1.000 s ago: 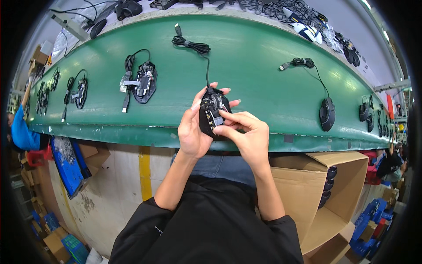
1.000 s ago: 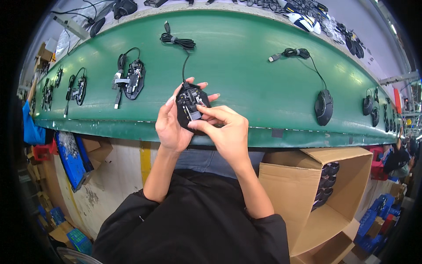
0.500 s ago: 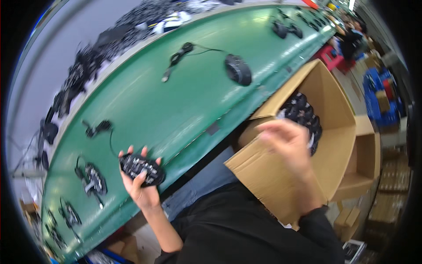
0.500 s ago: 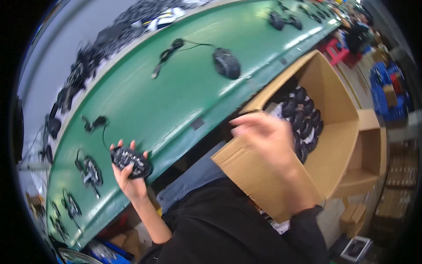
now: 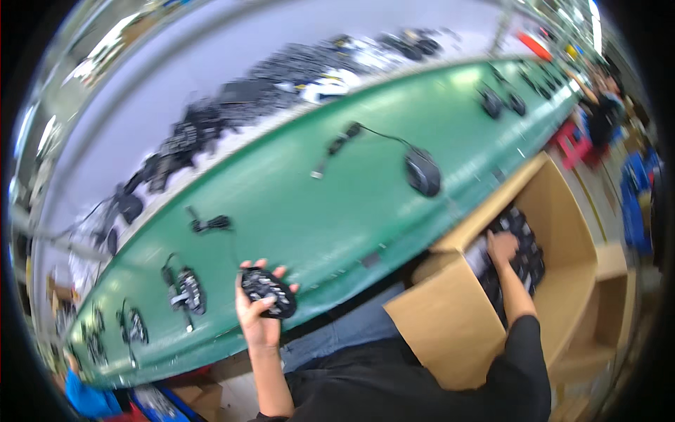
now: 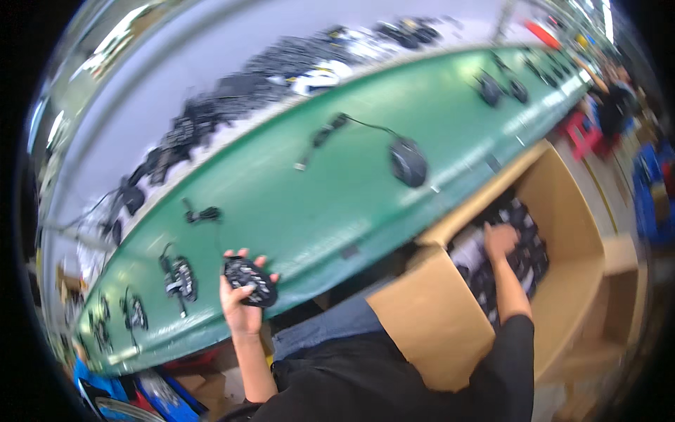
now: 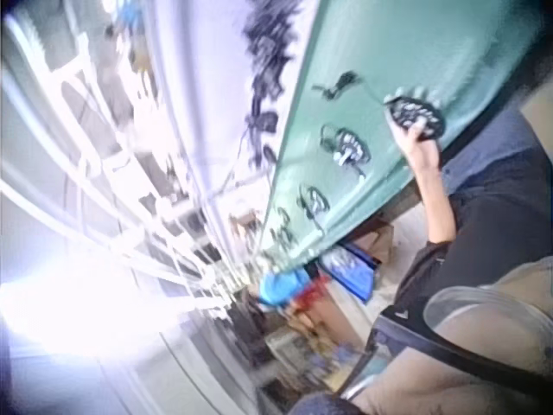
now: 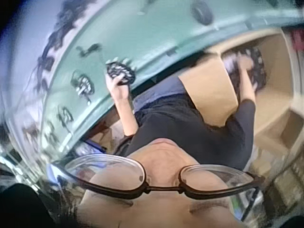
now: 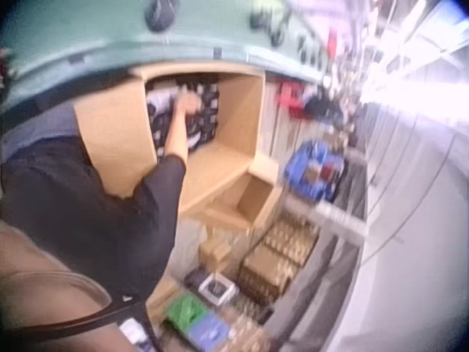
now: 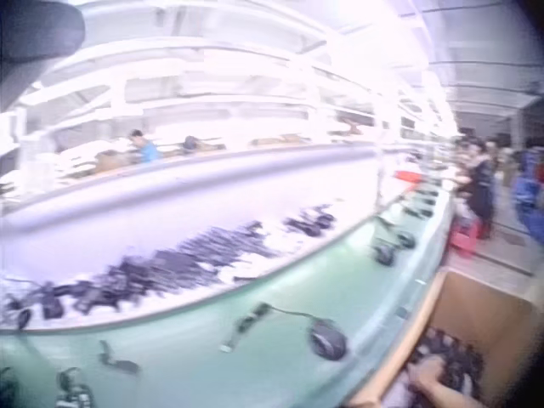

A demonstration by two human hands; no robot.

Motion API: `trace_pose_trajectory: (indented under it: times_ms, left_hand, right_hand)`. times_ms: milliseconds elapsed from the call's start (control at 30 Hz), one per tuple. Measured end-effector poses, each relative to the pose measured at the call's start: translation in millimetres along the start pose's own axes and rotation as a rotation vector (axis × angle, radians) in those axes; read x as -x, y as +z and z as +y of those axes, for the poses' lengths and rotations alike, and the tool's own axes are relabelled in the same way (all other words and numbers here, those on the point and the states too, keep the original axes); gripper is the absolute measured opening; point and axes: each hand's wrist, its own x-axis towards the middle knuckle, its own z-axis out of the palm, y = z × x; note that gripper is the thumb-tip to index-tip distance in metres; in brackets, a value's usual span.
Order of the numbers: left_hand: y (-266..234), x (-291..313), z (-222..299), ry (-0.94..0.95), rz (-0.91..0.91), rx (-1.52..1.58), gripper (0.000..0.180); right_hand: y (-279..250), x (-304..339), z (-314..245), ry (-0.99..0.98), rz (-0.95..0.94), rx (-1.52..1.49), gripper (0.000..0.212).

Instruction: The person assembles computer mice by taking top covers from a box, attaching them onto the mouse bases by hand, and placing the assembled mice onto the conveyor belt.

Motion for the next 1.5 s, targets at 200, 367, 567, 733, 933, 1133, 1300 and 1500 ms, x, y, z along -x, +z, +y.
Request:
trace_pose_trajectory:
  times_ms: [200, 367, 567, 733, 933, 1133, 1300, 1500]
  left_hand:
    - [-5, 10, 3, -0.010, 0.022, 0.125, 0.080]
    - [-7, 13, 7, -0.035, 0.022, 0.137, 0.080]
    - [-2, 8, 9, 0.005, -0.072, 0.328, 0.074]
    - [7, 4, 0, -0.052, -0.058, 0.320, 0.063]
    - [6, 22, 4, 0.011, -0.004, 0.327, 0.055]
    - [7, 39, 19, 0.184, 0.131, 0.227, 0.064]
    - [-3, 29, 23, 0.248, 0.100, 0.080, 0.058]
    - [-7, 19, 21, 0.197, 0.111, 0.182, 0.049]
  right_hand:
    - [24, -23, -6, 0.261, -0.252, -0.404, 0.068]
    - [-18, -33, 8, 0.242, -0.261, -0.722, 0.046]
    - [-269, 37, 14, -0.013, 0.253, -1.341, 0.044]
    - [-343, 181, -147, -0.542, 0.189, -1.477, 0.042]
    - [-348, 261, -268, -1.059, 0.051, -1.343, 0.036]
    - [-340, 268, -291, -1.178, -0.214, -1.491, 0.043]
    - [-338, 276, -298, -1.345, 0.063, -1.317, 0.049]
    - [-337, 272, -301, -1.364, 0.059, -1.316, 0.063]
